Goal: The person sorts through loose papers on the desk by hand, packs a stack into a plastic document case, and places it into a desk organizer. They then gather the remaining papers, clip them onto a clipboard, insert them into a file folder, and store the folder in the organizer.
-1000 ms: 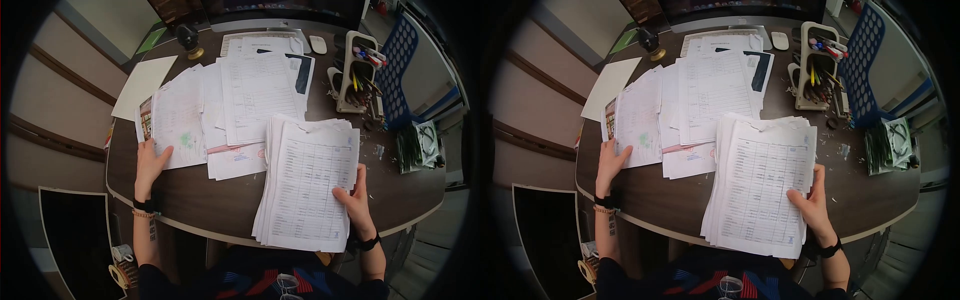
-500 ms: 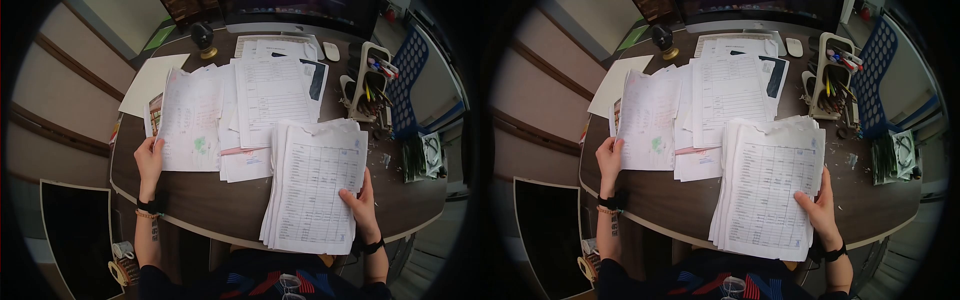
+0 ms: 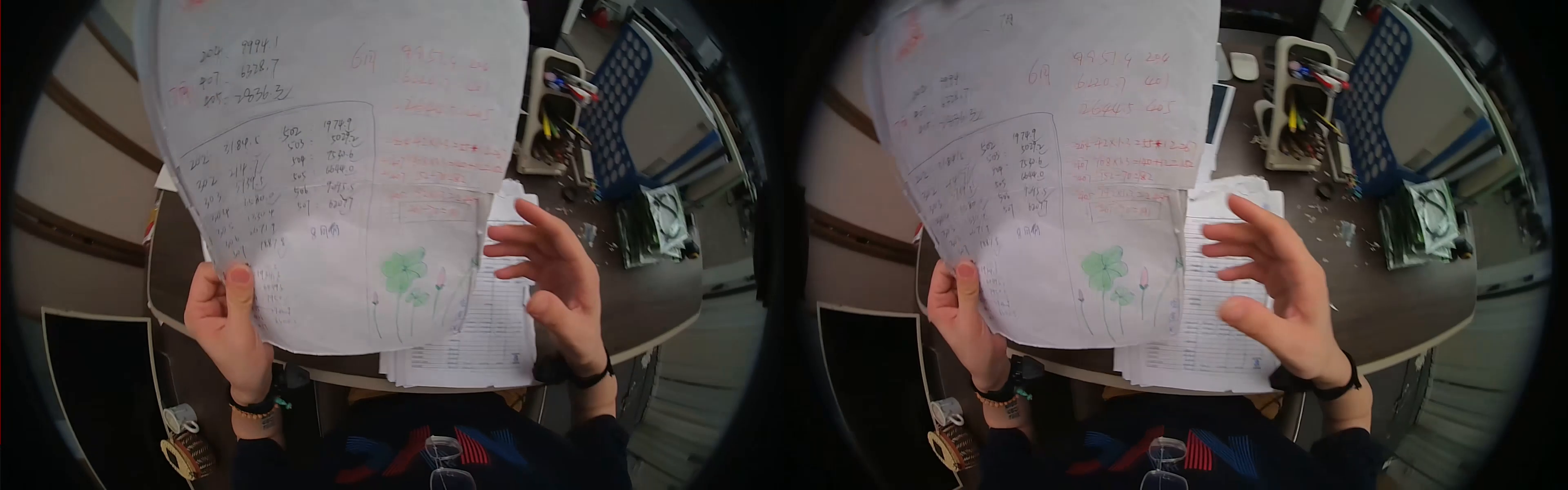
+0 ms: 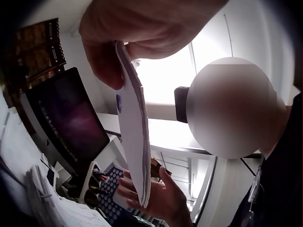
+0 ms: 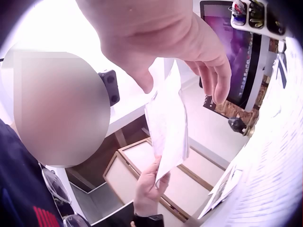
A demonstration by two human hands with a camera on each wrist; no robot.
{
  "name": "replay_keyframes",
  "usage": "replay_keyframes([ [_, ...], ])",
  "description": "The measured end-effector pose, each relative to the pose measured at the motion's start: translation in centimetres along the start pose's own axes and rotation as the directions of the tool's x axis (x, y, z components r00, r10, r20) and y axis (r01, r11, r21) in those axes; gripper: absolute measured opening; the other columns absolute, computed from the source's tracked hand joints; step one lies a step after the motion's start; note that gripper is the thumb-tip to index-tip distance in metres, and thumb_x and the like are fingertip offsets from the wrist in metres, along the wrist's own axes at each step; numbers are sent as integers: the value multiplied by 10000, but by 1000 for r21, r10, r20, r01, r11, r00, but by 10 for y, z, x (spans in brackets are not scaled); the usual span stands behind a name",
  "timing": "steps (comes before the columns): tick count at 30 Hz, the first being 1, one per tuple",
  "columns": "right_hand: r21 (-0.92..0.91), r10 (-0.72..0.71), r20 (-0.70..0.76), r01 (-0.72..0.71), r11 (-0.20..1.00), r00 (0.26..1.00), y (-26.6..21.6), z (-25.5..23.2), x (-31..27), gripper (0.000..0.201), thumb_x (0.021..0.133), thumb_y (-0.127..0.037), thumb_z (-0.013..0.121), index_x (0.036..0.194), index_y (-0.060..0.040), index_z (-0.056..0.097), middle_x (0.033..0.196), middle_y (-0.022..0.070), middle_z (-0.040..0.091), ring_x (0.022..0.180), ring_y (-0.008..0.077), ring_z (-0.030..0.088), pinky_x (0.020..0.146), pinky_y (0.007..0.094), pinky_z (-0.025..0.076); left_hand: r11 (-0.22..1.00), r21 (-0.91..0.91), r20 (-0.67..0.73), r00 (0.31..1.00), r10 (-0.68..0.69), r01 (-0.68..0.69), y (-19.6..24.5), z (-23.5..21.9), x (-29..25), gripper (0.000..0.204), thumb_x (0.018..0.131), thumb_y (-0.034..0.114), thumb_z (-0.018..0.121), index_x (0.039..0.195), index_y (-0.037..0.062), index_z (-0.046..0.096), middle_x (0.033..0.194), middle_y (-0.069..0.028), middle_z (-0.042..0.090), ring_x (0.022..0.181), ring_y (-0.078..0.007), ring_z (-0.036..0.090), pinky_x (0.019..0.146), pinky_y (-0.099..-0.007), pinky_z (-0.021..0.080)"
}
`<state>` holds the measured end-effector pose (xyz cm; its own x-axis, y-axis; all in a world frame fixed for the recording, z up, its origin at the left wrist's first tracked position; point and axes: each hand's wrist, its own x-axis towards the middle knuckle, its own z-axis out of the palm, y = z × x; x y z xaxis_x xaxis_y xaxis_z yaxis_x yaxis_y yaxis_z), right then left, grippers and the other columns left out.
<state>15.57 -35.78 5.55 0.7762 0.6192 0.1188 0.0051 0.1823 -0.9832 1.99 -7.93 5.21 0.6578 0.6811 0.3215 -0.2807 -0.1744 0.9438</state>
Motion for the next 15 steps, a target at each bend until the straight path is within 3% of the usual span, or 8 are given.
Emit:
replay_keyframes([
  [3,18,-187,-158,192,981,970,-4,7,5,641,789,29,705,1352,49,398,1205,159,583,1048,191,606,841,285,508,989,-142,38,999,-29,34,0,29,-20,214,951,160,597,1015,-44,587,960,-81,654,834,-88,579,770,-219,436],
  [6,1,-266,-263,276,961,927,-8,3,-2,486,808,72,682,1248,68,477,1092,149,634,981,177,637,820,284,533,977,-190,112,990,-80,101,1,38,-32,255,936,169,618,1039,-61,582,981,-93,656,838,-100,580,788,-244,446],
  [7,-7,-304,-298,317,949,905,-9,0,-3,402,817,84,672,1189,76,517,1029,141,657,948,172,651,814,287,543,983,-154,138,987,-81,102,0,38,-36,350,932,231,622,1077,-83,571,1001,-114,654,872,-125,595,821,-269,454],
  [10,7,-334,-368,362,932,868,-14,1,-4,277,827,88,664,1087,75,569,961,127,675,899,160,664,787,281,551,934,-335,239,970,-46,127,7,49,-28,414,944,281,591,1107,-98,561,1013,-132,653,914,-151,612,844,-278,456],
  [11,15,-335,-374,367,930,865,-13,2,-3,195,833,94,657,1015,69,591,963,130,676,869,147,665,760,264,548,937,-333,235,972,-26,106,5,49,-24,455,953,315,559,1105,-114,567,1036,-156,652,938,-171,622,851,-282,459],
  [15,59,-262,-329,296,953,907,-7,-4,-3,164,838,85,659,987,63,596,939,122,680,854,131,664,746,250,545,962,-257,305,952,-14,97,-11,27,-8,436,968,293,540,1069,-125,604,1024,-176,669,882,-163,633,800,-275,474],
])
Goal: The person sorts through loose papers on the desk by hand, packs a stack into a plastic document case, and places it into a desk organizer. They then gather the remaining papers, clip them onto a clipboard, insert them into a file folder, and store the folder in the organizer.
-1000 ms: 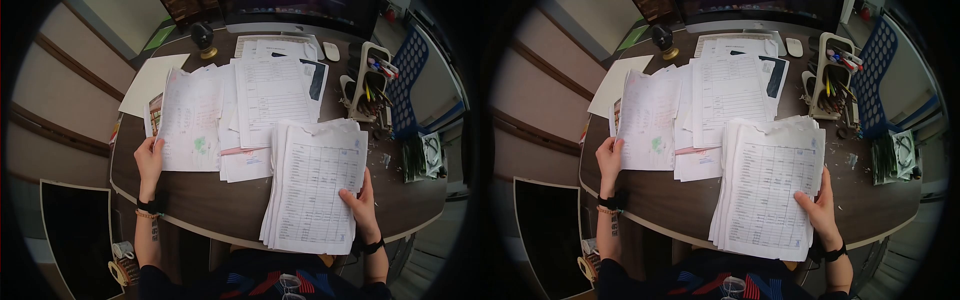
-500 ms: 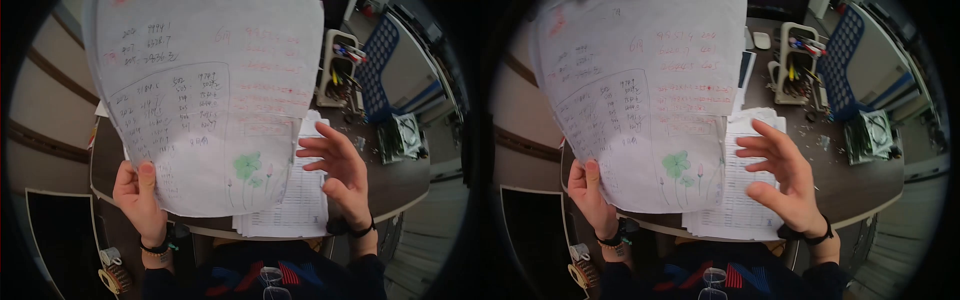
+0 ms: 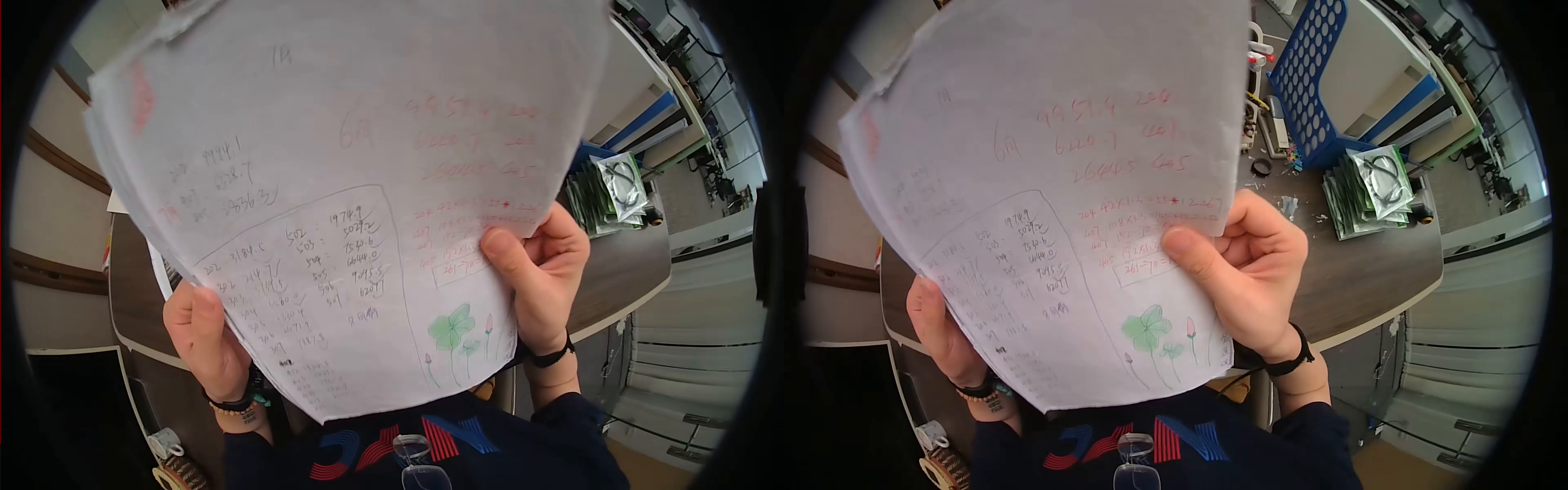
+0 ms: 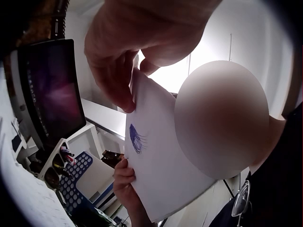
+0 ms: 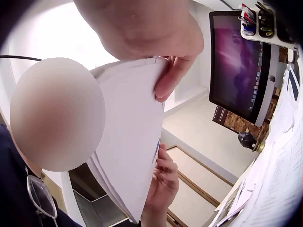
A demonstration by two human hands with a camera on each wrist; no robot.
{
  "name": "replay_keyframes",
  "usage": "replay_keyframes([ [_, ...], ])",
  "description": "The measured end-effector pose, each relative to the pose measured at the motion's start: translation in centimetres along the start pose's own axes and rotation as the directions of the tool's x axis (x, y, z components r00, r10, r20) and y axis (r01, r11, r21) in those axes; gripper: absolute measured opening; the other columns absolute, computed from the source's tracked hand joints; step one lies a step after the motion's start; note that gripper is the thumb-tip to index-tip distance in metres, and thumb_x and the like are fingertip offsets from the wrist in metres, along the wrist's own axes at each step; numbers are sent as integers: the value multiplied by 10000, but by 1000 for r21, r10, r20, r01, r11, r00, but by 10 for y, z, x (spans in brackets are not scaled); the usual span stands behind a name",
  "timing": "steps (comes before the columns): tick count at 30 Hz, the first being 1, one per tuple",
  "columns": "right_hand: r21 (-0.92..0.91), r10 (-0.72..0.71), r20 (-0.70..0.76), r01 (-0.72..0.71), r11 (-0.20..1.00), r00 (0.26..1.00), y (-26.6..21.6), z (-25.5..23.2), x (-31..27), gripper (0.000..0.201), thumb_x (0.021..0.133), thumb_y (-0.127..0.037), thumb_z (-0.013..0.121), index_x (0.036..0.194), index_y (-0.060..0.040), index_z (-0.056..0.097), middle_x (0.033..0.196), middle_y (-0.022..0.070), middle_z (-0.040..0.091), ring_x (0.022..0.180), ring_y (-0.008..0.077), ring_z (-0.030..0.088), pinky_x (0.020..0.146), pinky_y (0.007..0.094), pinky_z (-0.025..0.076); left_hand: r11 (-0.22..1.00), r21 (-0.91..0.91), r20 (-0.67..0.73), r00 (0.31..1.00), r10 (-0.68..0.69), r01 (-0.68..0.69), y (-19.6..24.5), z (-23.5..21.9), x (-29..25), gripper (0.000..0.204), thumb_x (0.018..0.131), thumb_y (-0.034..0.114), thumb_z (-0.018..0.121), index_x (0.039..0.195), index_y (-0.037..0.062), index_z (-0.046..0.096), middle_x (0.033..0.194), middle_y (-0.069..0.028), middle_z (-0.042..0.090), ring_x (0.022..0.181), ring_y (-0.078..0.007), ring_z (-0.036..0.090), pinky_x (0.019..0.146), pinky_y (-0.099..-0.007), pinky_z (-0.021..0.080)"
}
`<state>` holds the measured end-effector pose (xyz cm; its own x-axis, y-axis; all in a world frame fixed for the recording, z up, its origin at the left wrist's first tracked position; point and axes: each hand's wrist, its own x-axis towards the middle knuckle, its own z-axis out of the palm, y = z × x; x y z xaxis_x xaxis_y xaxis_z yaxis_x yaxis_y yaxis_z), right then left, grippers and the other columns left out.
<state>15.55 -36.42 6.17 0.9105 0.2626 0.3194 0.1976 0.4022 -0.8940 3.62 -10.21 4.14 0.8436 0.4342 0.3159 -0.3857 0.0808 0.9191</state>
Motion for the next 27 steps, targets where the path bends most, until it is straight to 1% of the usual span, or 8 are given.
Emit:
replay_keyframes([
  [5,-35,71,-16,-71,997,997,8,-6,1,83,873,20,653,940,52,616,866,80,675,761,61,609,664,199,489,998,-34,-26,998,-59,58,-19,7,9,413,979,263,517,1077,-129,603,1028,-178,672,873,-166,636,792,-272,476],
  [9,-151,60,-83,-72,986,995,19,-11,2,67,893,-27,636,894,40,639,850,49,665,740,45,562,679,186,442,980,-126,-30,987,-157,152,-27,10,16,416,982,248,495,1097,-140,594,1056,-191,664,906,-182,638,806,-281,482],
  [11,-181,55,-75,-68,981,996,28,-18,4,76,885,-13,635,937,42,626,872,57,667,761,46,568,697,181,440,974,-139,-13,983,-181,178,-33,5,14,435,981,253,489,1125,-147,580,1069,-198,660,929,-196,640,812,-288,486],
  [17,-183,43,-138,-68,981,990,47,-16,10,168,879,-3,644,1018,24,554,926,76,662,799,60,596,750,195,466,955,-173,26,971,-240,240,-36,-6,3,305,958,228,545,941,-70,608,986,-165,675,863,-175,633,778,-305,487],
  [19,-194,54,-143,-82,978,988,52,-15,12,162,884,-16,647,1012,18,554,913,68,660,792,55,590,743,190,460,966,-145,11,977,-214,213,-40,-9,-2,326,955,243,554,961,-77,617,977,-156,681,874,-163,622,777,-302,474],
  [21,-207,63,-148,-93,974,987,57,-17,13,156,890,-29,649,1006,12,553,900,59,658,785,49,584,737,185,455,968,-194,82,986,-147,160,-42,-4,1,335,944,230,563,977,-96,632,971,-159,689,847,-165,628,754,-295,473],
  [25,-267,31,-162,-74,961,986,62,-16,13,114,914,-71,645,932,-21,544,819,7,631,718,13,529,683,157,400,974,-169,117,984,-132,151,-38,-2,2,300,923,177,581,993,-109,642,955,-158,698,841,-168,640,749,-291,481],
  [27,-264,11,-138,-47,963,990,64,-19,14,97,920,-65,634,899,-28,546,792,-9,611,687,5,503,651,154,375,970,2,97,965,-244,245,-31,2,3,240,896,116,602,976,-105,651,909,-140,706,838,-166,648,756,-293,492],
])
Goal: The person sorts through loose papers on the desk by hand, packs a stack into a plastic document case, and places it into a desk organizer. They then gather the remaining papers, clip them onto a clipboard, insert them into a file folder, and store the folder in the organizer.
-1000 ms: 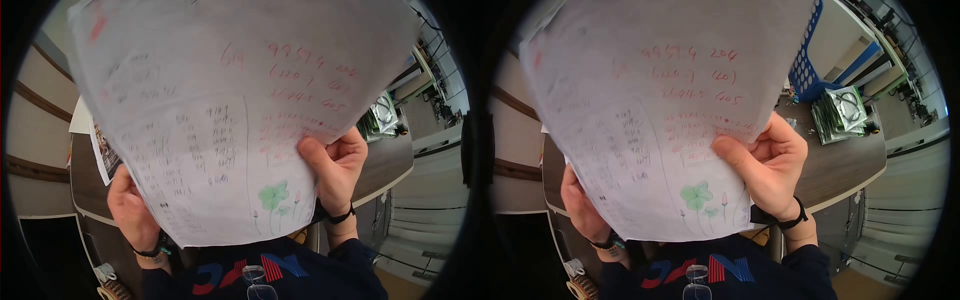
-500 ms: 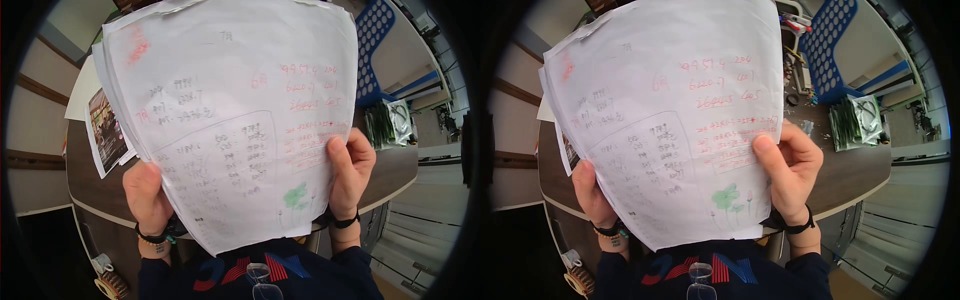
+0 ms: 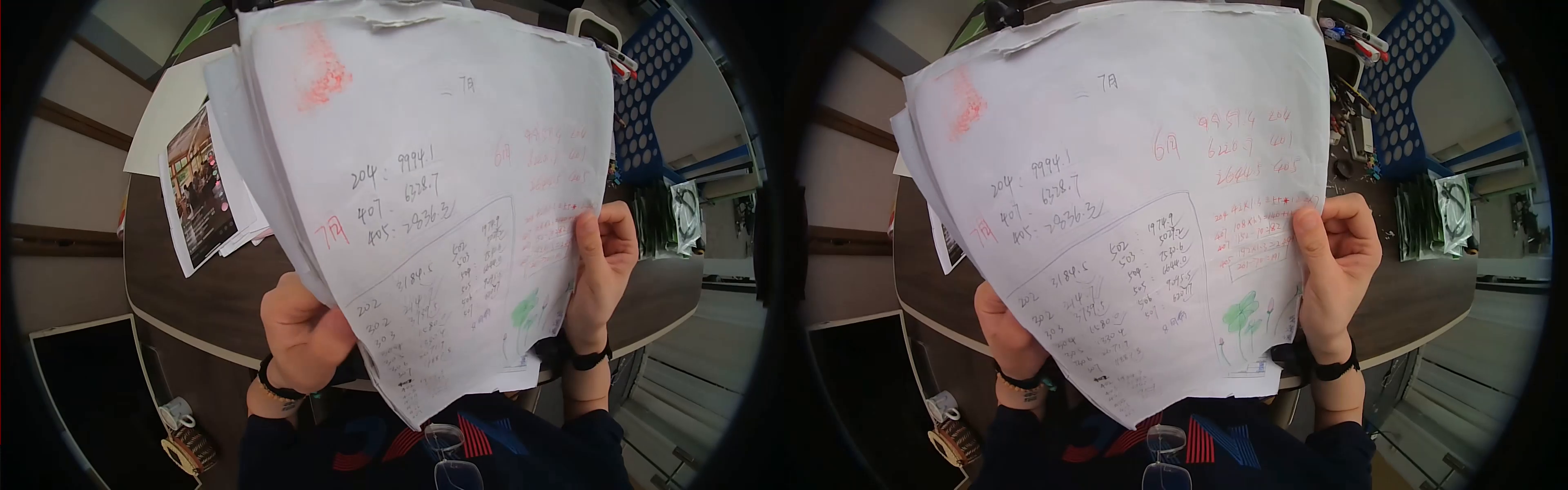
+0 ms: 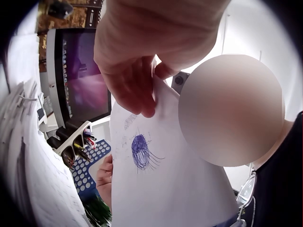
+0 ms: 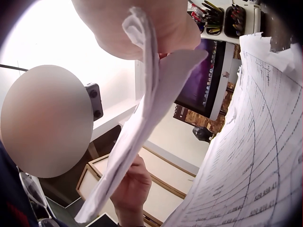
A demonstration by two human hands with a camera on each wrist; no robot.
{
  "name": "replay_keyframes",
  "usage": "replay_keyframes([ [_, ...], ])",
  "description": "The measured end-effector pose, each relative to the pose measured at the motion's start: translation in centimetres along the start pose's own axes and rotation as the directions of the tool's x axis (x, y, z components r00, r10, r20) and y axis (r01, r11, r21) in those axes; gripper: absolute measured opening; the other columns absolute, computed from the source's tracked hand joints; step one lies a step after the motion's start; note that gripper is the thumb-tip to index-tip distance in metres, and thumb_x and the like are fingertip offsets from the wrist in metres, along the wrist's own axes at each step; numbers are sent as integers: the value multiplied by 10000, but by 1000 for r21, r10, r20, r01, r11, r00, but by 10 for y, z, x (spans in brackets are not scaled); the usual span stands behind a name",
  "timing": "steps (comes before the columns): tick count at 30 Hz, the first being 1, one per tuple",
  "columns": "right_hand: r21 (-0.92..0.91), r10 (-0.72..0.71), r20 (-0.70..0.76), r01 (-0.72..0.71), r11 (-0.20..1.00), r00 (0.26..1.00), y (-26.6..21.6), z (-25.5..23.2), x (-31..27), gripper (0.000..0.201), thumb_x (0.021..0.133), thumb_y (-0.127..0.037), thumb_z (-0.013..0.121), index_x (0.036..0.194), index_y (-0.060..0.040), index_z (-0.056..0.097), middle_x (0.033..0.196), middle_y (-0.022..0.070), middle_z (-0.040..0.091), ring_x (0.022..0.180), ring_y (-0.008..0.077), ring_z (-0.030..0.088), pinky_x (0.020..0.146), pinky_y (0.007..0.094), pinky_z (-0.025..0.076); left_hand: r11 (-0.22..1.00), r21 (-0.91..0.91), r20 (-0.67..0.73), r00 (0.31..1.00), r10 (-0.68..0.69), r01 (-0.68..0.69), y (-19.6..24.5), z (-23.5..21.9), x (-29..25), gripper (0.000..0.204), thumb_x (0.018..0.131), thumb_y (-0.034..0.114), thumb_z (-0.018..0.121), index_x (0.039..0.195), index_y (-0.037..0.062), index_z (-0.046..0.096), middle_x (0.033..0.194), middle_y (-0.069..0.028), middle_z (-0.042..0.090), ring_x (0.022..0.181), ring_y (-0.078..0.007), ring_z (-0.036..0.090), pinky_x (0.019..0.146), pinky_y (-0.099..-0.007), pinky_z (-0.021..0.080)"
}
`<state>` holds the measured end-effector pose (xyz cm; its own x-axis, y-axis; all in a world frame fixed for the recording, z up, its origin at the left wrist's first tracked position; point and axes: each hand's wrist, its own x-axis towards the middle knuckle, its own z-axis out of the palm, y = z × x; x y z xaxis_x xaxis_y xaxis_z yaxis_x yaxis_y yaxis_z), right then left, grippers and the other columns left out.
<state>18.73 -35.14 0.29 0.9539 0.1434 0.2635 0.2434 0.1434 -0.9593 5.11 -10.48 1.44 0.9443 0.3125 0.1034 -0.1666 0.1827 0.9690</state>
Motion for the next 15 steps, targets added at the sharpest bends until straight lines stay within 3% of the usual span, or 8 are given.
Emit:
replay_keyframes([
  [1,-1,0,3,0,1000,1000,0,1,0,97,920,-65,634,899,-28,546,792,-9,611,687,5,503,651,154,375,980,145,44,990,131,-136,-6,-1,0,233,885,81,610,1030,-100,630,985,-141,693,917,-159,639,794,-293,489],
  [5,-38,-52,-29,51,998,998,1,3,-2,92,926,-65,624,882,-35,549,772,-26,587,677,2,481,644,155,359,972,127,-1,980,197,-195,-19,-2,-2,332,880,82,619,1154,-95,558,1089,-138,654,981,-160,612,839,-297,470],
  [7,-52,-86,-44,83,995,995,4,3,-1,91,931,-68,615,881,-36,547,770,-29,584,679,1,480,650,154,357,947,54,9,948,317,-317,-29,-10,-2,521,895,135,623,1331,-59,413,1273,-142,552,1115,-195,560,944,-333,446],
  [8,-23,-100,-81,99,995,992,5,0,1,92,939,-70,602,877,-38,542,771,-28,583,679,2,479,653,157,362,942,47,9,943,333,-333,-23,-10,-3,521,895,135,623,1331,-59,413,1273,-142,552,1115,-195,560,944,-333,446],
  [10,11,-119,-108,121,993,987,2,-4,7,95,947,-73,589,874,-40,538,772,-28,582,679,2,478,656,161,367,989,-32,-273,953,127,-141,-5,-7,0,564,912,189,582,1372,-50,360,1305,-152,514,1172,-223,511,1018,-359,372],
  [12,124,-2,-108,16,992,994,-5,-4,8,111,958,-76,568,862,-43,524,784,-8,599,688,3,493,663,168,384,985,-4,-287,944,164,-172,0,-13,5,554,926,236,532,1371,-52,371,1292,-163,524,1169,-232,511,1020,-364,362],
  [14,114,74,-126,-60,992,989,-11,-5,4,112,942,-51,582,852,-41,515,759,4,615,652,4,509,627,169,401,965,-137,-331,928,171,-226,6,-21,9,516,940,219,496,1364,-51,381,1291,-157,528,1169,-231,516,1011,-365,378],
  [15,61,156,-68,-152,987,985,-10,-16,1,113,930,-39,593,848,-38,514,740,6,620,624,6,515,596,164,401,962,-136,-334,925,181,-238,9,-25,9,516,940,219,496,1364,-51,381,1291,-157,528,1169,-231,516,1011,-365,378],
])
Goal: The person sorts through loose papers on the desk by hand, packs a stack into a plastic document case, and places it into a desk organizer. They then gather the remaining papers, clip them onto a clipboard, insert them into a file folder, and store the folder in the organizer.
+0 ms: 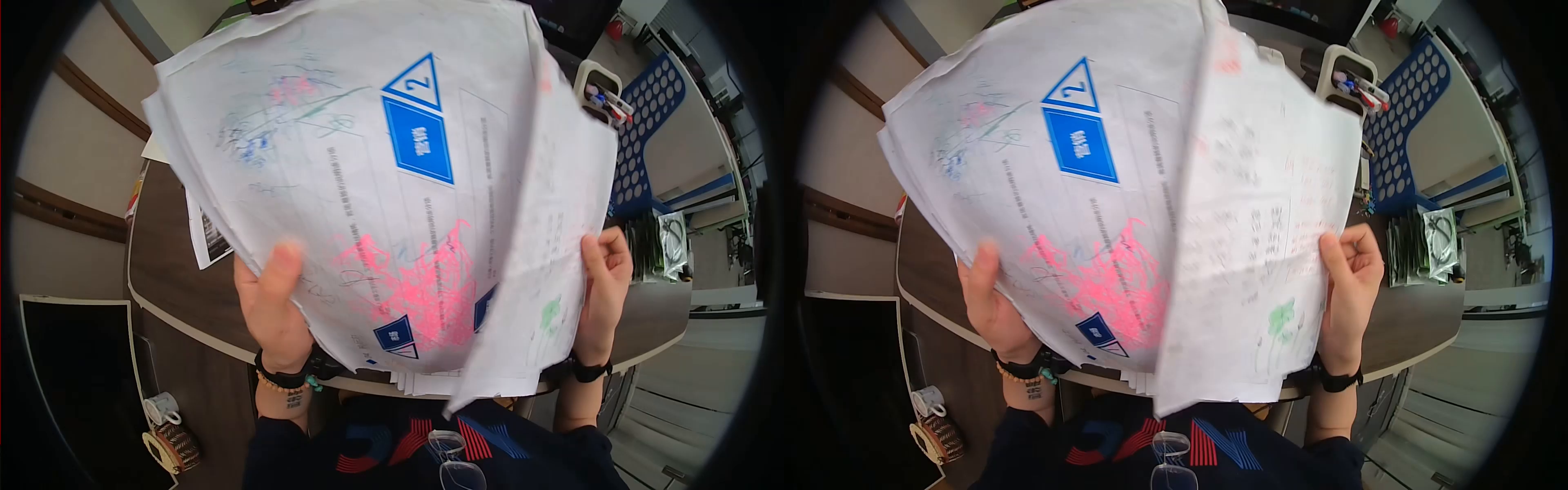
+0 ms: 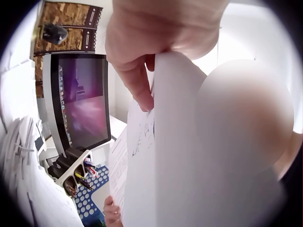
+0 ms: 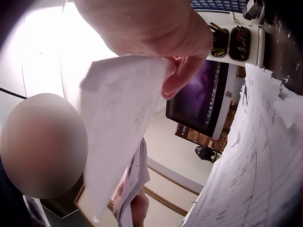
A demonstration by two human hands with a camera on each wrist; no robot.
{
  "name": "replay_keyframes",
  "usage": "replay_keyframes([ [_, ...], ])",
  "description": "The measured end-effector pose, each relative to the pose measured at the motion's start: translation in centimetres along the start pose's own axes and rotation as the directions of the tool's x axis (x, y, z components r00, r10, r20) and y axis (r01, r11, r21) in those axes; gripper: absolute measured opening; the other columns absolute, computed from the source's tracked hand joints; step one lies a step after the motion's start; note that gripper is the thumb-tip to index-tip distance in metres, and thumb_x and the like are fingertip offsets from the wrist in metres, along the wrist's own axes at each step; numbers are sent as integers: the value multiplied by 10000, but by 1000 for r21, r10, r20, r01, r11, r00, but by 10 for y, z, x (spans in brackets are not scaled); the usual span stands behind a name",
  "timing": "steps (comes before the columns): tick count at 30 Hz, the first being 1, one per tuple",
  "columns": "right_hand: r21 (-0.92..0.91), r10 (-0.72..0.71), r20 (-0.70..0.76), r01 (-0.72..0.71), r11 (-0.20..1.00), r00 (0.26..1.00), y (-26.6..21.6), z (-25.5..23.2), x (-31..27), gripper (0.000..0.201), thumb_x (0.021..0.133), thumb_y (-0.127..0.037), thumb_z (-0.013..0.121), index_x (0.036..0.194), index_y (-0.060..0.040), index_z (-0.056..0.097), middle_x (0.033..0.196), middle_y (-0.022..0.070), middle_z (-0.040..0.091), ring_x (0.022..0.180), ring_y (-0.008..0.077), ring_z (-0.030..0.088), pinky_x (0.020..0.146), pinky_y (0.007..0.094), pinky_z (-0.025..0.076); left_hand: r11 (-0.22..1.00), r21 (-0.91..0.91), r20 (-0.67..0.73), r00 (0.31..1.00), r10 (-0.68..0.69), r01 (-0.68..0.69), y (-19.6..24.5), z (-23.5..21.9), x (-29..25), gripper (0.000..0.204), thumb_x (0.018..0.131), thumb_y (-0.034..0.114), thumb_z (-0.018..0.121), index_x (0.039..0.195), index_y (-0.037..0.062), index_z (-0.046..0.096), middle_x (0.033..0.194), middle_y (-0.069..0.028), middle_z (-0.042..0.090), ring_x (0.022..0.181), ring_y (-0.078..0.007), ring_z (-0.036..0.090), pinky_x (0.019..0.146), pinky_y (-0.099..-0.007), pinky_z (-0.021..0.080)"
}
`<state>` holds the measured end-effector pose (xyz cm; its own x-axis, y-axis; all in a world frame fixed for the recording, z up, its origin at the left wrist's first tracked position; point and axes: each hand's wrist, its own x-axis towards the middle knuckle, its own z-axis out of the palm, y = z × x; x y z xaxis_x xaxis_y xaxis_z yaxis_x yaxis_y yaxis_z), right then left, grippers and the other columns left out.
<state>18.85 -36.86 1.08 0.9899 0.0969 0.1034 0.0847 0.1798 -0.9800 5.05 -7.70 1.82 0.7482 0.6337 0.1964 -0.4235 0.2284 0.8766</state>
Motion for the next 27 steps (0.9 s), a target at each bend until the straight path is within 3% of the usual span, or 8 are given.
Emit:
replay_keyframes([
  [2,-112,111,20,-108,988,994,8,-6,-8,125,897,-12,625,840,-29,515,705,17,634,565,15,533,528,159,410,993,-88,-20,997,72,-74,4,-6,2,484,954,211,468,1360,-42,393,1291,-156,532,1160,-235,528,1009,-372,386],
  [6,-170,211,70,-196,966,975,16,-12,-23,166,872,7,651,810,-32,502,725,44,645,597,24,563,549,160,431,964,-226,-89,989,121,-138,12,-10,7,471,971,217,436,1360,-46,395,1299,-161,532,1165,-250,531,1013,-377,389],
  [9,-253,154,54,-136,958,987,28,-19,-26,201,862,13,666,787,-43,487,710,31,632,594,18,554,545,156,416,955,-275,-60,993,101,-114,15,-12,8,480,984,246,414,1358,-54,400,1323,-165,522,1182,-252,525,1017,-378,390],
  [15,-295,62,-4,-61,954,998,39,-19,-24,234,850,16,681,778,-61,472,684,-28,564,589,-6,487,534,150,363,919,-390,-154,988,-3,-58,22,-1,11,473,973,236,441,1342,-57,402,1254,-157,548,1125,-230,545,973,-373,412],
  [21,-266,51,3,-49,963,999,40,-23,-26,227,850,26,675,787,-53,472,705,-16,569,594,-8,485,537,145,362,872,-489,-72,995,-68,24,20,-8,17,454,977,258,439,1321,-38,442,1254,-156,568,1117,-239,567,975,-376,425],
  [23,-298,94,-38,-101,949,995,40,-25,-26,228,850,25,675,785,-49,470,698,-19,560,603,-9,490,540,147,373,823,-563,85,996,-34,76,17,-16,19,445,997,261,410,1296,-62,477,1294,-161,561,1157,-247,558,1026,-372,406],
  [27,-334,69,7,-63,940,998,38,-20,-33,209,852,40,657,822,-39,465,764,-3,557,629,-5,518,550,142,384,810,-580,37,996,-86,92,14,-9,21,439,995,257,413,1295,-56,480,1282,-162,568,1144,-249,568,1016,-370,417],
])
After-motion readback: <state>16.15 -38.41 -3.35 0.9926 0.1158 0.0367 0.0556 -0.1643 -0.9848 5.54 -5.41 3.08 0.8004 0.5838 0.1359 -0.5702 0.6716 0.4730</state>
